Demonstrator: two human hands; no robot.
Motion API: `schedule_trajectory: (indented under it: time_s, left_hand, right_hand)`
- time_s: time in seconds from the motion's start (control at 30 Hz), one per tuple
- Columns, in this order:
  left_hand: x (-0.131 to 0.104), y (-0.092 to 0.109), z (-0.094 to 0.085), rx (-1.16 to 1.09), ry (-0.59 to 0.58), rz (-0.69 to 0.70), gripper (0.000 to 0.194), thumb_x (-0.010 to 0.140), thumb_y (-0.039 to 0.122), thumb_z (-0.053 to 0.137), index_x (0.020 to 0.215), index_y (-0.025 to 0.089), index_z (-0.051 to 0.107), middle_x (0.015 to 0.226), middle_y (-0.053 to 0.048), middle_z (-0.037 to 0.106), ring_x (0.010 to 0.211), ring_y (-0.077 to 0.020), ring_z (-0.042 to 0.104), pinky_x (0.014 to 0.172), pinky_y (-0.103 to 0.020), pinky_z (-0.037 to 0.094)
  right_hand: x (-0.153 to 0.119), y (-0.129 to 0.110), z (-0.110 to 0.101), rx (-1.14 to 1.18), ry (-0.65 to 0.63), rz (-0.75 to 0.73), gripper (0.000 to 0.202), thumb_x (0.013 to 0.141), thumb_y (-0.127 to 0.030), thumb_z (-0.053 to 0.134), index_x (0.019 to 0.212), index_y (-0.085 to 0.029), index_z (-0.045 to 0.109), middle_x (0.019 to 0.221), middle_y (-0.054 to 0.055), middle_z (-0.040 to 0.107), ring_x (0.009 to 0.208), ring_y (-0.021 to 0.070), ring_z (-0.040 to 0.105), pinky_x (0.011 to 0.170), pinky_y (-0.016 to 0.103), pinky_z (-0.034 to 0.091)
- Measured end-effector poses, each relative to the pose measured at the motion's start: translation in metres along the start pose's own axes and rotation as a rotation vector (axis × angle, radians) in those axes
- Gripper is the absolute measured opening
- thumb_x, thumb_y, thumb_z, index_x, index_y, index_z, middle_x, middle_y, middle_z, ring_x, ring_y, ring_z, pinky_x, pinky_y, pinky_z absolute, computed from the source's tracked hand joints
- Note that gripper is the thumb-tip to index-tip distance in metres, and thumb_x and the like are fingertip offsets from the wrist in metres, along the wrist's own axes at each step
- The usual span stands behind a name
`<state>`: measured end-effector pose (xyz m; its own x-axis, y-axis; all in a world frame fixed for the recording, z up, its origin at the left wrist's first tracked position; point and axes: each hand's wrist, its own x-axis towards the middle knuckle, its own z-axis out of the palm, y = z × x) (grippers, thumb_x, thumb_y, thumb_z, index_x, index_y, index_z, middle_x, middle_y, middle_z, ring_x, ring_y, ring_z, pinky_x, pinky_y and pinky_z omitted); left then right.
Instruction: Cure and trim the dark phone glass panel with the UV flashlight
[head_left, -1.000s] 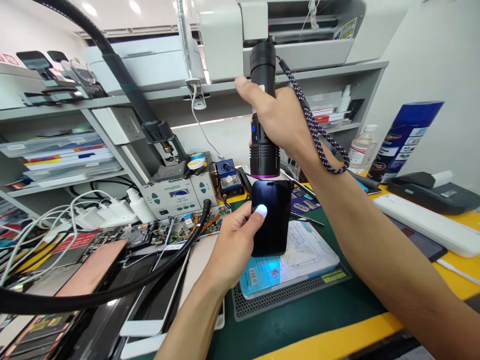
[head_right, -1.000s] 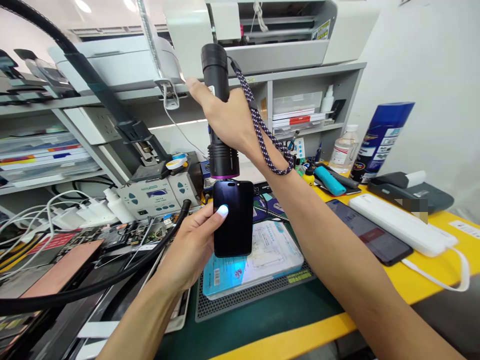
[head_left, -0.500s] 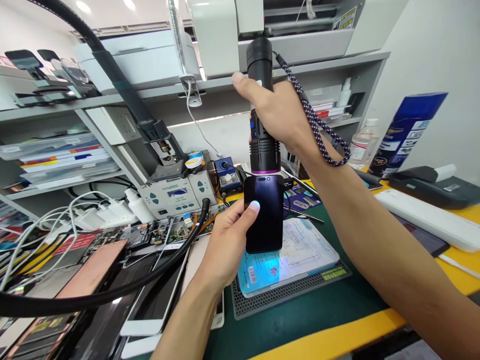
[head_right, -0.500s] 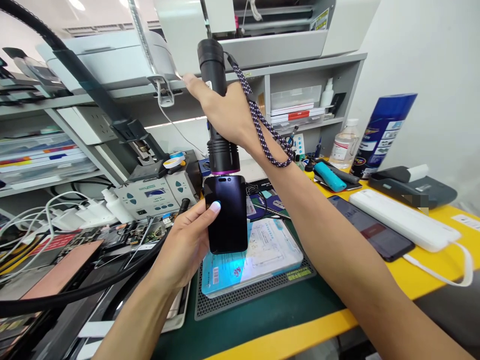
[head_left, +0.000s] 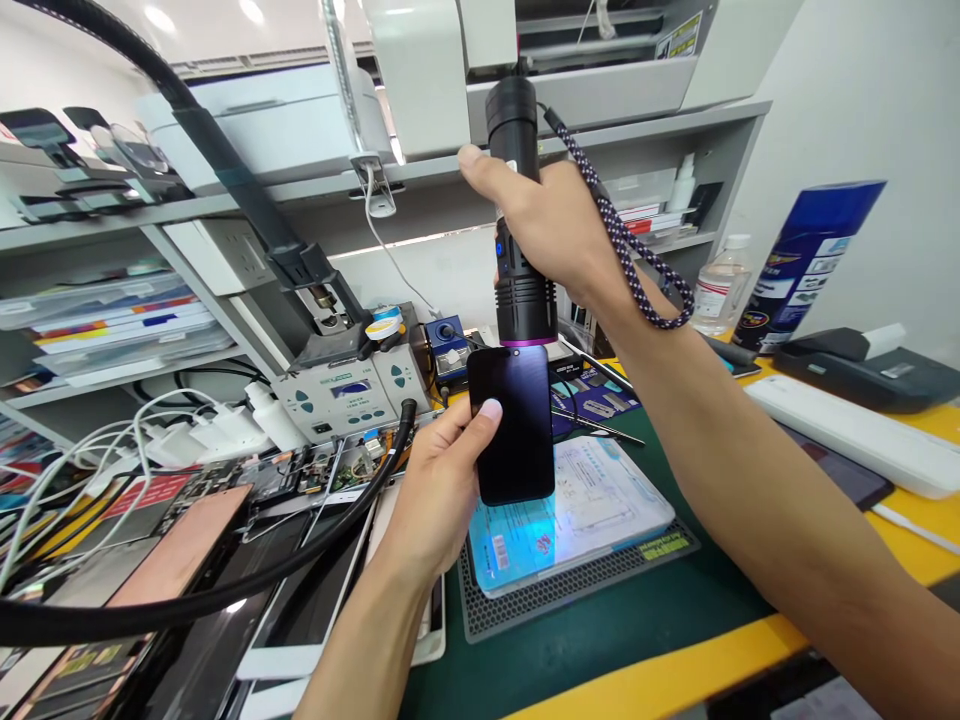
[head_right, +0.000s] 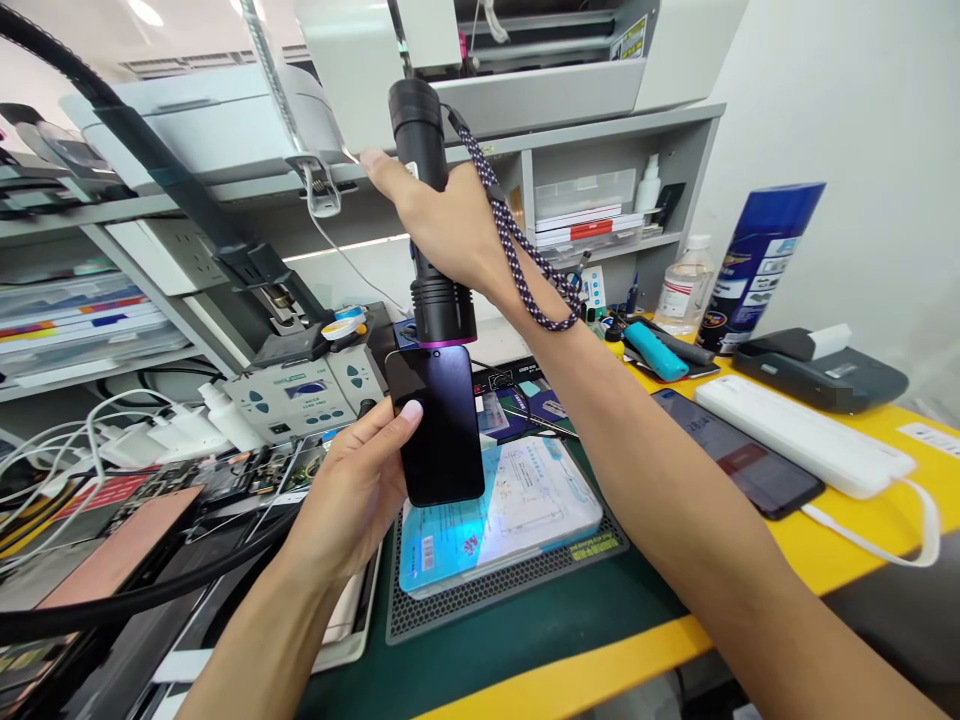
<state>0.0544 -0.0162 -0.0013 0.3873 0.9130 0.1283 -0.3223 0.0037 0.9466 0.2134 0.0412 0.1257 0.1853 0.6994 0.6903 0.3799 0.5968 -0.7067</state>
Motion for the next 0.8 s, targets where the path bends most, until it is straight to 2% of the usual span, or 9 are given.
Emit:
schedule_trajectory:
  time_s: [0.17, 0.27, 0.4, 0.5, 0.6, 0.67, 0.7, 0.77, 0.8]
  left_hand:
    - [0.000, 0.001, 0.001, -0.026, -0.011, 0.003, 0.017, 0.093, 0.031, 0.067, 0.104, 0.021, 0.075, 0.109, -0.003, 0.074, 0.111, -0.0208, 0.063, 0.106, -0.035, 0.041]
    - [0.002, 0.003, -0.001, -0.048, -0.004, 0.006, 0.020, 0.092, 0.031, 0.068, 0.107, 0.021, 0.076, 0.112, -0.004, 0.075, 0.109, -0.0212, 0.065, 0.101, -0.034, 0.046]
    - [0.007, 0.010, -0.014, -0.085, 0.063, 0.056, 0.024, 0.091, 0.032, 0.070, 0.110, 0.018, 0.075, 0.111, -0.007, 0.076, 0.104, -0.0216, 0.068, 0.095, -0.034, 0.051]
    - [0.012, 0.017, -0.030, -0.166, 0.190, 0.107, 0.020, 0.088, 0.028, 0.072, 0.105, 0.017, 0.074, 0.106, -0.007, 0.077, 0.097, -0.0197, 0.070, 0.092, -0.032, 0.054]
    - [0.017, 0.022, -0.043, -0.250, 0.298, 0.126, 0.006, 0.088, 0.020, 0.069, 0.093, 0.018, 0.071, 0.094, -0.003, 0.076, 0.085, -0.0157, 0.071, 0.090, -0.031, 0.056]
    - [0.019, 0.023, -0.046, -0.290, 0.343, 0.136, 0.005, 0.090, 0.016, 0.065, 0.090, 0.018, 0.069, 0.083, -0.001, 0.074, 0.079, -0.0134, 0.070, 0.090, -0.030, 0.057]
    - [0.019, 0.023, -0.047, -0.304, 0.350, 0.137, 0.007, 0.091, 0.014, 0.063, 0.091, 0.017, 0.069, 0.080, 0.000, 0.073, 0.078, -0.0130, 0.070, 0.091, -0.029, 0.057]
    - [0.019, 0.023, -0.045, -0.326, 0.333, 0.127, 0.007, 0.091, 0.013, 0.062, 0.093, 0.016, 0.068, 0.082, -0.002, 0.073, 0.082, -0.0140, 0.071, 0.092, -0.029, 0.057]
    - [0.019, 0.023, -0.044, -0.335, 0.317, 0.121, 0.008, 0.091, 0.013, 0.062, 0.095, 0.016, 0.068, 0.086, -0.004, 0.075, 0.086, -0.0150, 0.072, 0.093, -0.030, 0.057]
  right_hand:
    - [0.000, 0.002, -0.002, 0.010, 0.000, -0.040, 0.035, 0.093, -0.044, 0.060, 0.077, -0.014, 0.054, 0.059, -0.008, 0.042, 0.050, 0.0026, 0.048, 0.053, 0.015, 0.047]
    - [0.003, 0.006, -0.001, -0.013, 0.052, -0.045, 0.041, 0.094, -0.049, 0.063, 0.070, -0.019, 0.048, 0.058, -0.006, 0.044, 0.050, 0.0064, 0.050, 0.046, 0.017, 0.046]
    - [0.003, 0.003, 0.001, -0.053, 0.240, -0.124, 0.051, 0.094, -0.054, 0.066, 0.061, -0.023, 0.043, 0.057, -0.003, 0.046, 0.048, 0.0092, 0.049, 0.042, 0.023, 0.044]
    - [-0.007, -0.005, 0.000, -0.085, 0.256, -0.161, 0.053, 0.094, -0.058, 0.065, 0.059, -0.020, 0.056, 0.055, 0.000, 0.053, 0.044, 0.0085, 0.046, 0.037, 0.024, 0.038]
    - [-0.033, -0.011, -0.006, -0.135, 0.179, -0.187, 0.051, 0.091, -0.063, 0.065, 0.077, -0.015, 0.072, 0.064, 0.003, 0.066, 0.043, 0.0118, 0.058, 0.037, 0.025, 0.044]
    - [-0.062, -0.010, -0.013, -0.113, 0.106, -0.289, 0.038, 0.093, -0.054, 0.067, 0.103, -0.017, 0.074, 0.085, 0.004, 0.075, 0.052, 0.0138, 0.067, 0.048, 0.028, 0.055]
    - [-0.080, -0.007, -0.017, -0.135, 0.046, -0.373, 0.033, 0.092, -0.045, 0.072, 0.113, -0.019, 0.072, 0.099, 0.006, 0.076, 0.063, 0.0153, 0.071, 0.063, 0.033, 0.061]
    - [-0.119, 0.002, -0.024, -0.212, -0.075, -0.525, 0.033, 0.085, -0.027, 0.081, 0.115, -0.022, 0.070, 0.115, 0.008, 0.074, 0.100, 0.0235, 0.074, 0.091, 0.040, 0.061]
    - [-0.139, 0.009, -0.027, -0.194, -0.149, -0.585, 0.034, 0.085, -0.020, 0.080, 0.117, -0.023, 0.068, 0.125, 0.010, 0.070, 0.111, 0.0251, 0.071, 0.093, 0.039, 0.061]
